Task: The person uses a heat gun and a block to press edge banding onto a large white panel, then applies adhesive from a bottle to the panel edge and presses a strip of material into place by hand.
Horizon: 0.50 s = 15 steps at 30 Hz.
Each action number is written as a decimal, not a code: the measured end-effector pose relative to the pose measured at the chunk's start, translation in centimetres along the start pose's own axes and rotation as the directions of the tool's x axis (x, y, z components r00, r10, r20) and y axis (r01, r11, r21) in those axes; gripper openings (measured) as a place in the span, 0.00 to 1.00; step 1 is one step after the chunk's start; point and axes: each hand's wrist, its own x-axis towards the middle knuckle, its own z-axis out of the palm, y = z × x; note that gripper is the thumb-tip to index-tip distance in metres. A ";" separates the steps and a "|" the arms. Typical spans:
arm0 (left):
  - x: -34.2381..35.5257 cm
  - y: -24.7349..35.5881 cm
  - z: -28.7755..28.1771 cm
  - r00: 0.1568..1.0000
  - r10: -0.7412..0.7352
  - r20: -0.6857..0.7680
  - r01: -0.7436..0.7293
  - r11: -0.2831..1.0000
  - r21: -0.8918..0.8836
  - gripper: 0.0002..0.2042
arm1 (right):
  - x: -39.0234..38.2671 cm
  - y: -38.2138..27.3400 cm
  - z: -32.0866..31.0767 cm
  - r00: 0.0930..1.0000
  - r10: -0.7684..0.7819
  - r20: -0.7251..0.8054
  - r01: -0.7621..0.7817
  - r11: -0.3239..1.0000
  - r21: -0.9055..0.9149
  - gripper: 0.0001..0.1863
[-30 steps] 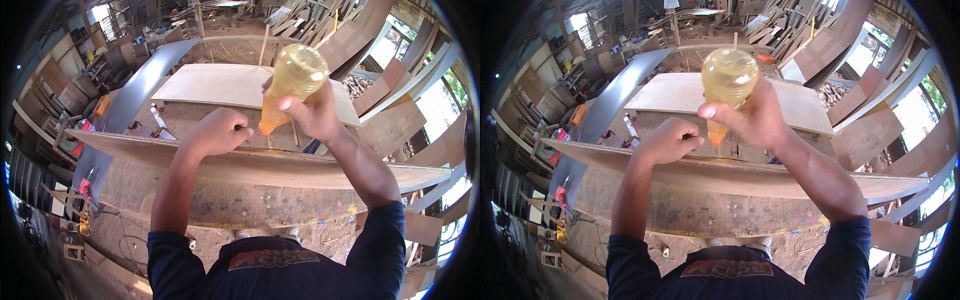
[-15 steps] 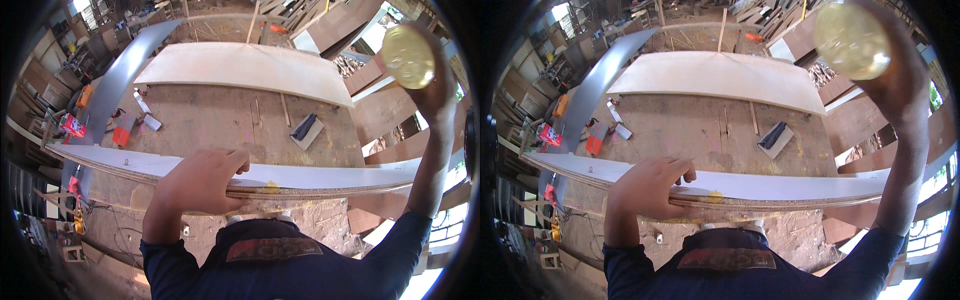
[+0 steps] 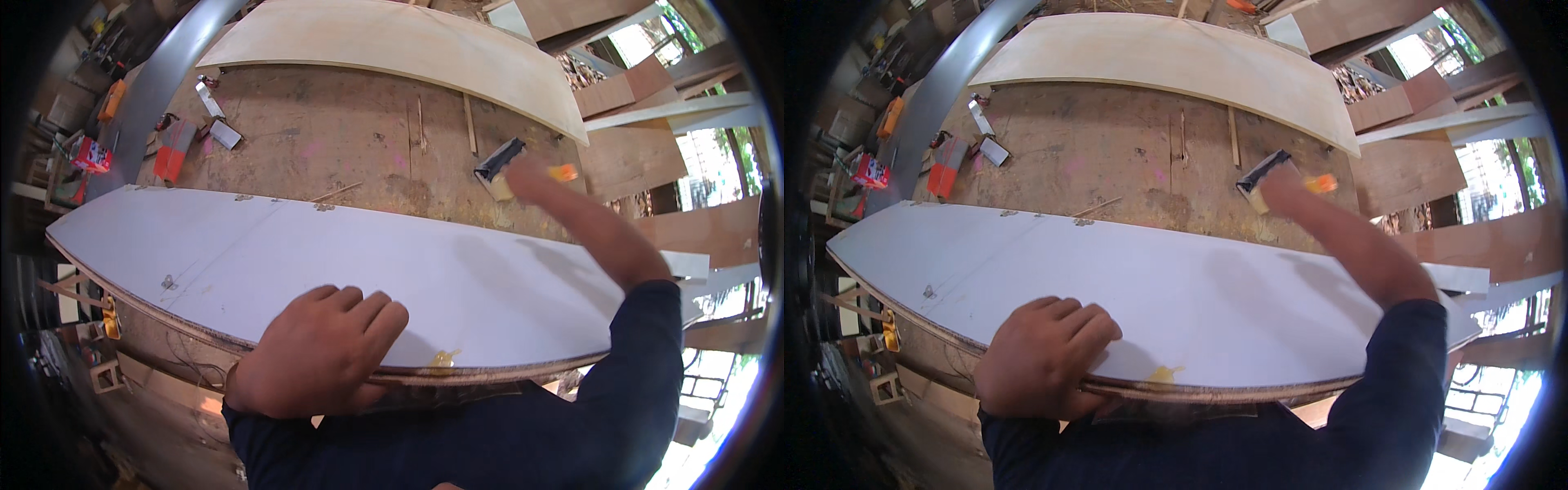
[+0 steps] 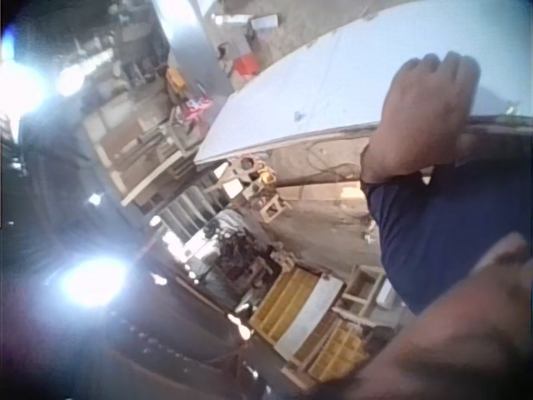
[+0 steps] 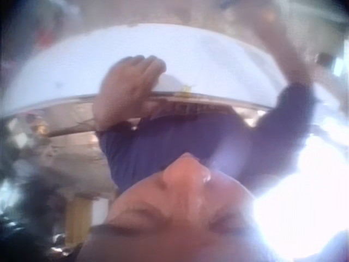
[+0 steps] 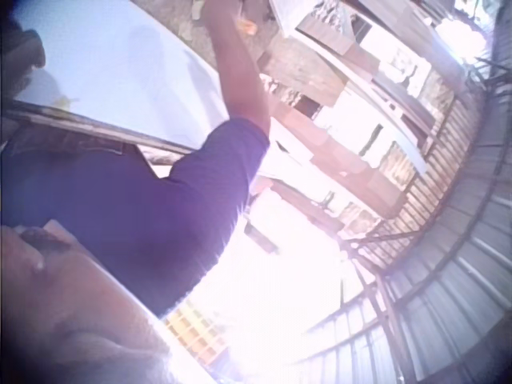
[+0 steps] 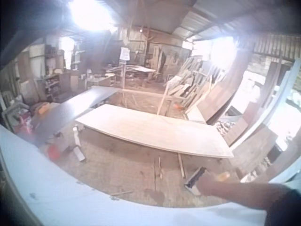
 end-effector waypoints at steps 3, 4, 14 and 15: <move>-0.9 0.5 0.6 1.000 0.001 0.026 -0.001 1.000 -0.005 0.28 | 7.7 -3.5 7.4 0.988 -0.135 -0.078 0.124 0.984 -0.131 0.21; -1.2 0.5 0.8 0.999 -0.003 0.049 0.004 1.000 -0.014 0.27 | 8.7 -5.2 7.9 0.984 -0.164 -0.063 0.150 0.971 -0.186 0.19; -1.6 0.6 2.0 0.992 -0.031 -0.120 0.030 1.000 -0.005 0.24 | 10.4 -11.7 11.3 0.980 -0.134 -0.149 0.074 0.932 -0.355 0.14; -1.6 0.6 1.6 0.998 -0.036 -0.055 0.035 0.999 -0.008 0.25 | 10.3 -11.8 11.2 0.981 -0.126 -0.146 0.068 0.935 -0.347 0.14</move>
